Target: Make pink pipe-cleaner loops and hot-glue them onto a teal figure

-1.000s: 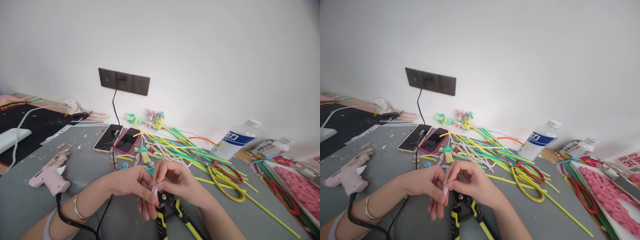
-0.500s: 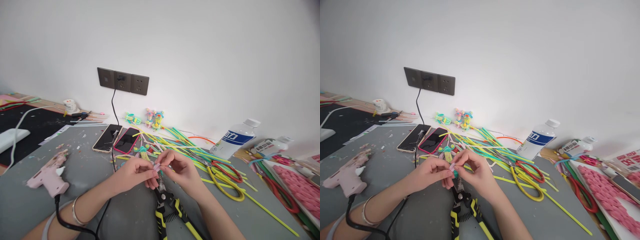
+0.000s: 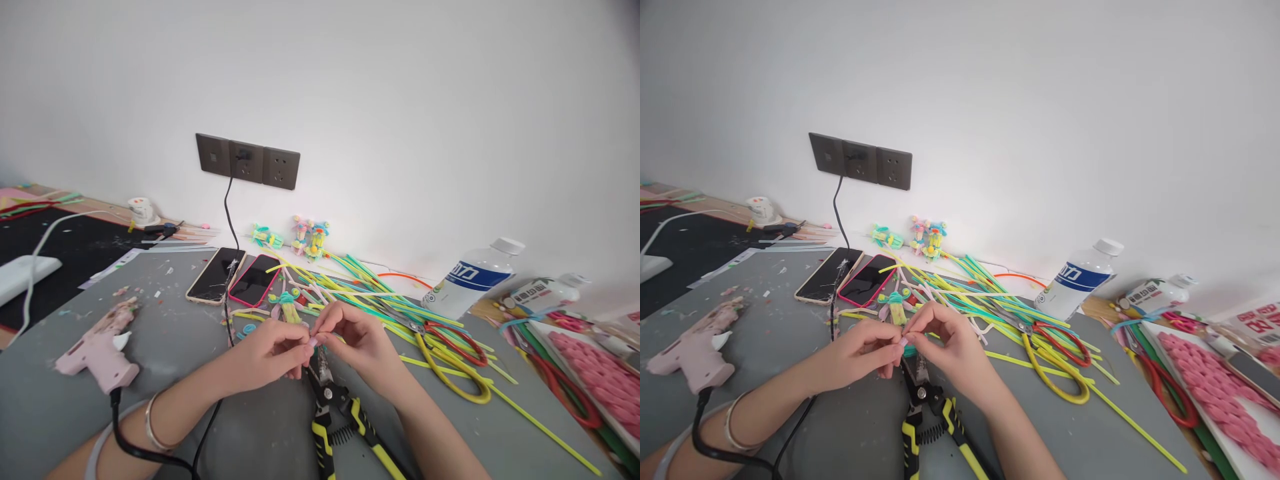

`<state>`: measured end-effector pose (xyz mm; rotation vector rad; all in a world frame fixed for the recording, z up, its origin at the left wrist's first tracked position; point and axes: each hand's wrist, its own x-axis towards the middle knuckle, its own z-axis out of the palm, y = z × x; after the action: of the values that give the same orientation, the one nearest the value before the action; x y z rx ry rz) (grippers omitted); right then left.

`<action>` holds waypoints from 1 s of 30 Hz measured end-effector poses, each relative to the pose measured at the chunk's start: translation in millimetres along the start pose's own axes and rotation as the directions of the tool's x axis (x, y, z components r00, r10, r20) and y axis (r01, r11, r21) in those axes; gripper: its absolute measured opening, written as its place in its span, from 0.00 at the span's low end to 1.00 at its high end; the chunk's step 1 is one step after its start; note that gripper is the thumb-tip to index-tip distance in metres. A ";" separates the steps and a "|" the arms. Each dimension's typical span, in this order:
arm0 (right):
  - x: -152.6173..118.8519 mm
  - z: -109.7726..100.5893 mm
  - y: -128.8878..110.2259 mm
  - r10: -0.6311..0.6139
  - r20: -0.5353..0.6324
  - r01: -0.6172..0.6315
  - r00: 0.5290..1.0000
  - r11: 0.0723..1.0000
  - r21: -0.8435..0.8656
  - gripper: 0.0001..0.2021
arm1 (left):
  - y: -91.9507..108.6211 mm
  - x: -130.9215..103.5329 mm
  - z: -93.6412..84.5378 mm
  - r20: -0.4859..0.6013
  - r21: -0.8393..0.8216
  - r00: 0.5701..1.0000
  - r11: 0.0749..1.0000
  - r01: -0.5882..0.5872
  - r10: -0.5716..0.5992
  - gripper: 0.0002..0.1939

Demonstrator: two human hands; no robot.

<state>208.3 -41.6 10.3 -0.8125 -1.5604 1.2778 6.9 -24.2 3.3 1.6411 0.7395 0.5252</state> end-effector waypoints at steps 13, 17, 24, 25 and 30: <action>4.7 0.5 -7.7 0.062 -0.047 -0.056 0.997 0.992 0.113 0.10 | -5.1 0.4 -1.0 -0.026 0.152 0.983 0.972 -0.178 0.184 0.18; 3.4 1.6 -8.8 0.076 -0.043 -0.070 0.996 0.990 0.120 0.11 | -6.5 -0.2 -2.4 -0.064 0.244 0.964 0.941 -0.235 0.258 0.16; 4.7 -4.6 -3.4 -0.044 -0.099 0.056 0.994 0.990 0.128 0.07 | -1.9 2.5 2.5 -0.119 -0.001 0.988 0.995 -0.103 0.102 0.15; 4.7 -5.8 -2.9 -0.073 -0.116 0.087 0.991 0.989 0.119 0.06 | -0.8 2.9 2.3 -0.135 -0.002 0.986 0.995 -0.097 0.096 0.14; 3.8 -5.2 -3.4 -0.114 -0.113 0.120 0.987 0.992 0.047 0.06 | -0.4 3.6 -1.6 -0.199 0.107 0.966 0.984 -0.146 0.165 0.13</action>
<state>212.1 -37.2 14.6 -0.7337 -1.4579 1.1660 8.2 -20.5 3.0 1.7562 0.8008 0.7948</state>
